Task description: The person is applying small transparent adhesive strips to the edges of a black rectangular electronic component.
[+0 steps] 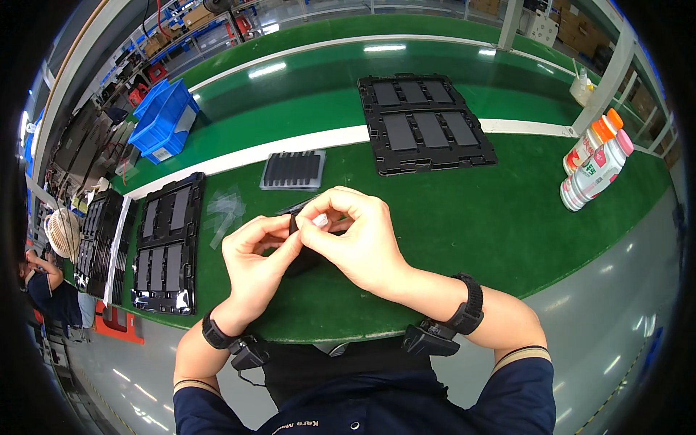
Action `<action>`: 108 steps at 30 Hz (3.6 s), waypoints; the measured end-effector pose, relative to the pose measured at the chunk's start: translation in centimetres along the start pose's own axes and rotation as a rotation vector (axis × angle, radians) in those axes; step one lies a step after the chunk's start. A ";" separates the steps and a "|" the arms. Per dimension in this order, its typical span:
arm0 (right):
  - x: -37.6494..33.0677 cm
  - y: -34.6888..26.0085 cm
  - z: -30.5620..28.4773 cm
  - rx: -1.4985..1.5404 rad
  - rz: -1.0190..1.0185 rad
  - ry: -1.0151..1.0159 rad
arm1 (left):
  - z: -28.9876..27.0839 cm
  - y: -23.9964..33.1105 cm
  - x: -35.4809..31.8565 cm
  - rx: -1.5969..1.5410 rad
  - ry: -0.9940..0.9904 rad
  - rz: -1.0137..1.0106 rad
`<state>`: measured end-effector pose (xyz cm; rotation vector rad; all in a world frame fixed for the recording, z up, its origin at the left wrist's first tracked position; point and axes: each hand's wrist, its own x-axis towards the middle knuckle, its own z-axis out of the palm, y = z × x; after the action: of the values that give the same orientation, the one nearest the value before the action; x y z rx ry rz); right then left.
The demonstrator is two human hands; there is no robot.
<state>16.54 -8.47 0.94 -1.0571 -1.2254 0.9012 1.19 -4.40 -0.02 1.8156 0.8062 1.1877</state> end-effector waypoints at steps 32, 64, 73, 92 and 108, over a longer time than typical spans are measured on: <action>3.6 -2.0 -4.8 -0.674 -0.531 -0.253 | -3.3 -0.4 2.3 -0.359 -0.325 -0.394; 0.7 0.4 -0.8 -0.060 -0.058 -0.129 | -2.6 -0.4 1.7 -0.436 -0.078 -0.233; 0.6 -1.0 -0.5 -0.447 -0.176 -0.187 | -2.6 -0.7 1.7 -0.361 -0.077 -0.140; 1.1 -0.7 -1.2 0.063 -0.175 -0.198 | -3.2 -1.0 1.9 -0.688 -0.172 -0.270; 1.4 -0.6 -1.8 0.222 0.250 -0.153 | -3.2 -0.9 1.9 -0.585 -0.155 -0.259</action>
<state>18.51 -7.57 1.85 -0.9897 -1.1016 1.3006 -1.19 -1.51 0.72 1.2608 0.5134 0.9697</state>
